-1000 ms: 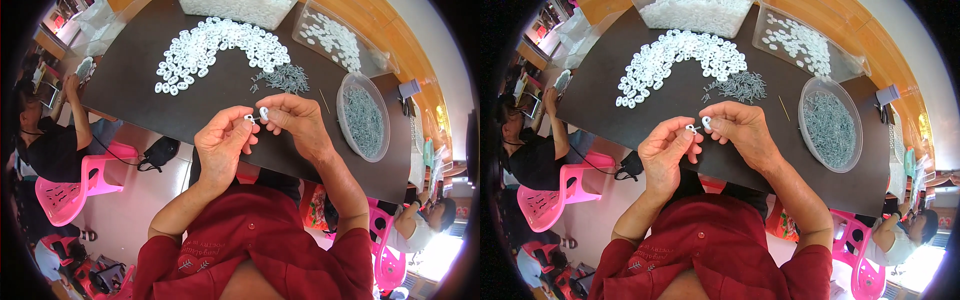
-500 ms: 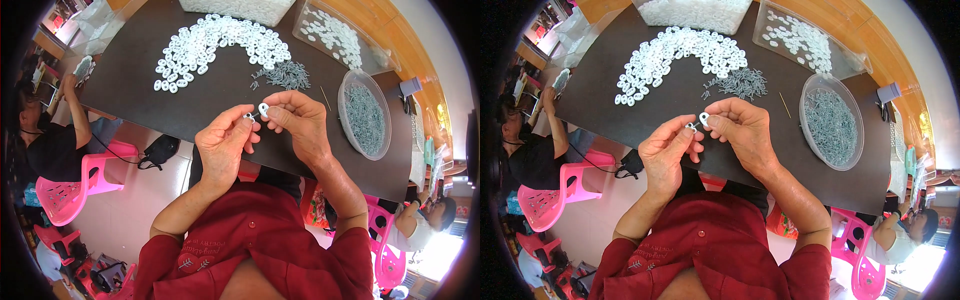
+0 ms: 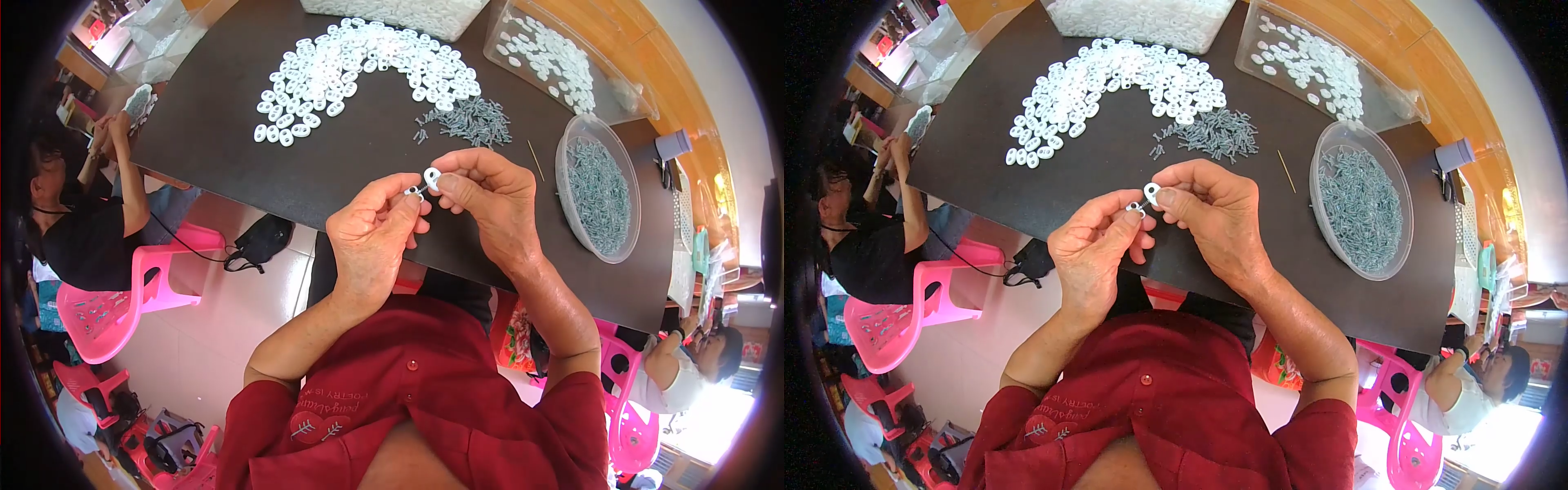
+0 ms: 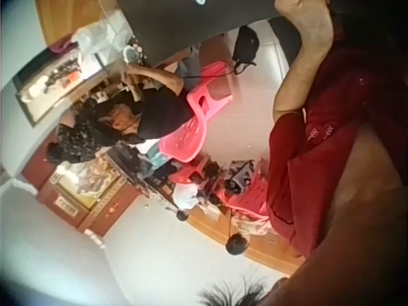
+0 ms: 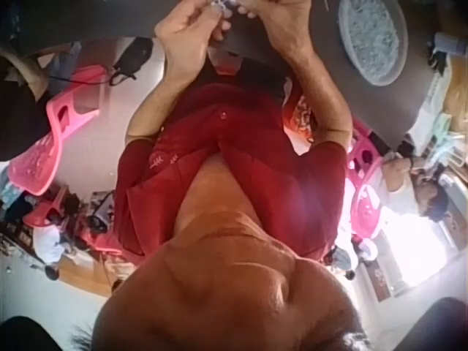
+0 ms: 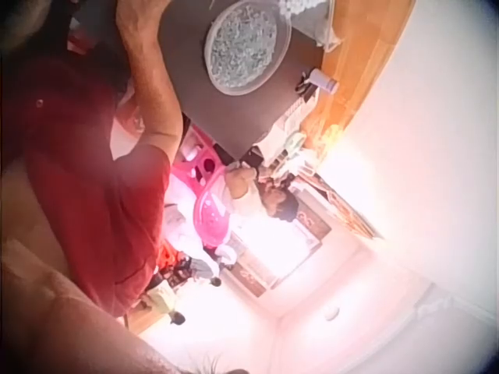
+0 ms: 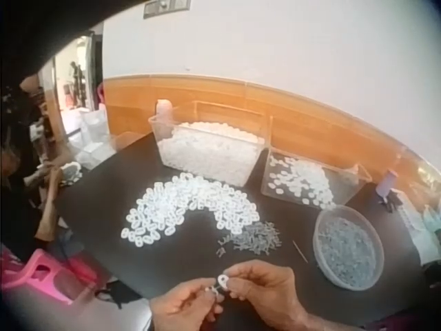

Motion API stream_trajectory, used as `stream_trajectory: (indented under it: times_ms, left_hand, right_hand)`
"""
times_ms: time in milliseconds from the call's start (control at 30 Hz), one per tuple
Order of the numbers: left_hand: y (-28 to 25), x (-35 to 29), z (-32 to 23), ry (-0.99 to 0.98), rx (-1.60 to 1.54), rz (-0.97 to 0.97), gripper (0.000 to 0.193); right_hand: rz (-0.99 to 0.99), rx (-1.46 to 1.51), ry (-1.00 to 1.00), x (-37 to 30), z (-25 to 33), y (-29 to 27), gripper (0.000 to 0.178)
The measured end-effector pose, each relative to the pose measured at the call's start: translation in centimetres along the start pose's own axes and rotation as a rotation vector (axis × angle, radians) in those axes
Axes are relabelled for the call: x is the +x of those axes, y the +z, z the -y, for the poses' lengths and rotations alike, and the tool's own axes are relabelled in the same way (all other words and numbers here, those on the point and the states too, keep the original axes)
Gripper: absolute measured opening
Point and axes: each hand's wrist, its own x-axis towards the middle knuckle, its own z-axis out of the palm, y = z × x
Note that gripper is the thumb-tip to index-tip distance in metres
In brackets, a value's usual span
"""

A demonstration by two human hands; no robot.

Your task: Assembling small plastic components by manually inserting metal pins into pre-drilled holes.

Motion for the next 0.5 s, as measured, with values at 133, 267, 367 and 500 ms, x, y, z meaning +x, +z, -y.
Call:
stream_trajectory:
  times_ms: [133,267,367,500]
  left_hand:
    - [0.14,-0.08,-0.03,0.014,-0.001,-0.006,0.021]
    - [0.27,-0.15,-0.10,0.022,0.024,-0.009,0.022]
    - [0.34,-0.16,-0.06,0.039,0.060,-0.016,0.022]
    - [0.48,-0.21,-0.01,0.074,0.063,-0.021,0.023]
  right_hand:
    - [-0.002,-0.016,-0.015,-0.07,-0.05,0.01,0.015]
    - [0.017,-0.018,-0.022,-0.17,0.11,0.19,0.015]
    - [0.009,-0.034,-0.056,-0.20,-0.05,0.30,0.015]
    - [-0.007,-0.033,-0.060,-0.42,0.10,0.68,0.015]
